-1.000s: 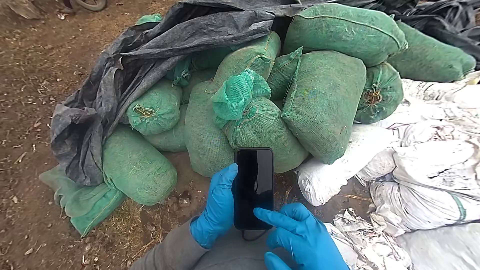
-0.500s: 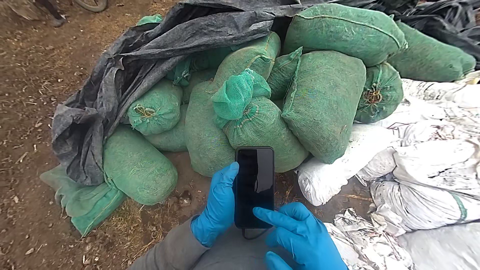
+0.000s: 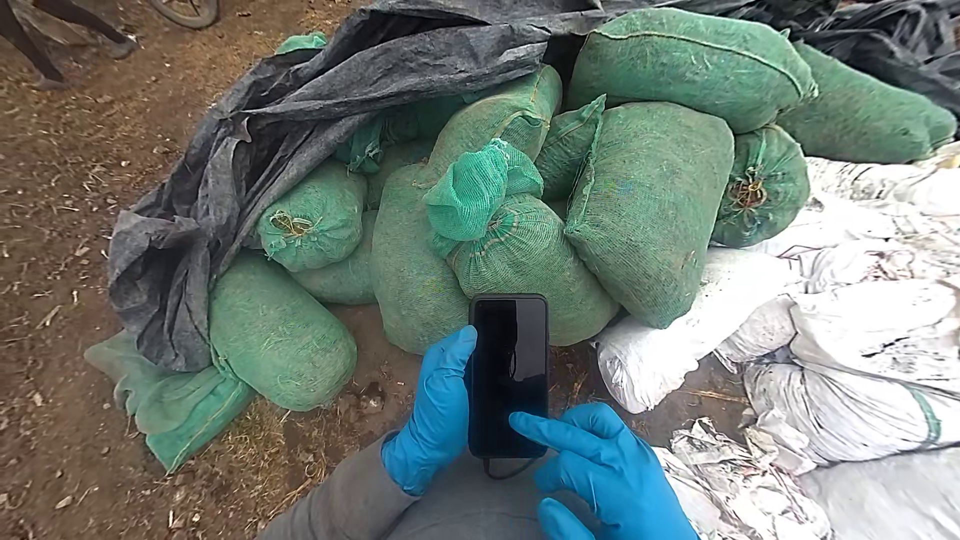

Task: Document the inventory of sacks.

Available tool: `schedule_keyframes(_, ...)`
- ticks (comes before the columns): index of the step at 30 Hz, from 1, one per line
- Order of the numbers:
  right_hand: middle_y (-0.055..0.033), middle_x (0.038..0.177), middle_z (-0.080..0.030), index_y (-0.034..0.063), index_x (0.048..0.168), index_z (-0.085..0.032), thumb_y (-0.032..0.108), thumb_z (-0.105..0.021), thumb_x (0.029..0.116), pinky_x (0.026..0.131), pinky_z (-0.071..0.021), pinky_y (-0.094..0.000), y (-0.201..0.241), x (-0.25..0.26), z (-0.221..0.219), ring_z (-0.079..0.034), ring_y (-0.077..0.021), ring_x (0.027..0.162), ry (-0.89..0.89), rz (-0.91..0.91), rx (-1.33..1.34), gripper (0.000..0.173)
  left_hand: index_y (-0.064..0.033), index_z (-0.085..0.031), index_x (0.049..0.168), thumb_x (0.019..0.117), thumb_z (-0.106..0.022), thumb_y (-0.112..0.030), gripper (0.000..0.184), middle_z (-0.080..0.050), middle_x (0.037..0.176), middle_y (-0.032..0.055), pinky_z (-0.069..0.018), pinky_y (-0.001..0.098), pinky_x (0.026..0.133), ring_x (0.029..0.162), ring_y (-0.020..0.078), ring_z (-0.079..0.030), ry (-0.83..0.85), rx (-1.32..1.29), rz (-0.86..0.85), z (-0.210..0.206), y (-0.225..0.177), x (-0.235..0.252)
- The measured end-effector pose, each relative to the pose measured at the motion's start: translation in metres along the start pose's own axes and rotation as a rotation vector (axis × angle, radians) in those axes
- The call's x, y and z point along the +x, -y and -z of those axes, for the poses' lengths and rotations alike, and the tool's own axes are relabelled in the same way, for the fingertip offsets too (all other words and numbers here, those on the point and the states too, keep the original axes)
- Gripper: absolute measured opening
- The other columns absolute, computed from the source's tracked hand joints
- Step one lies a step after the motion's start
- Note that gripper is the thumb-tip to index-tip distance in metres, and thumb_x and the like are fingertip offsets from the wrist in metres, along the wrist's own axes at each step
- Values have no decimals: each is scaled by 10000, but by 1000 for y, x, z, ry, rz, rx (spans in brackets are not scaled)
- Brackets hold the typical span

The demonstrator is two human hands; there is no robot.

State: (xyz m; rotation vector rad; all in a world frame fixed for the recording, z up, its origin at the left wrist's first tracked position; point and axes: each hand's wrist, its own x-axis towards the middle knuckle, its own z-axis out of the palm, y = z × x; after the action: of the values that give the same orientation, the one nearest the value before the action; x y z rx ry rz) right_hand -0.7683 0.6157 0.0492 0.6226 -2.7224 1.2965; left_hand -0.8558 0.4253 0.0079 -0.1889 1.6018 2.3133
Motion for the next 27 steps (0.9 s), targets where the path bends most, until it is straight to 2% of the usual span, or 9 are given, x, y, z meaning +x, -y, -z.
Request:
schedule_keyframes(16, 22, 1319, -700, 191, 782, -683, 445, -464, 1023, 903, -449, -327, -5, -1, -1, -610, -152, 1106, 6, -8, 72, 413, -47, -713, 1040, 1104, -312, -327, 494, -730, 961, 161, -624, 433, 818, 902, 237, -731, -39, 11, -1, -3, 3, -1)
schedule_keyframes(27, 14, 1311, -703, 193, 803, -682, 450, -446, 1034, 913, -451, -319, -13, -5, 5, -609, -149, 1109, -20, -9, 90, 418, -47, -718, 1043, 1103, -321, -362, 511, -730, 970, 162, -622, 434, 826, 915, 239, -730, -42, 28, 9, -13, 9, 1)
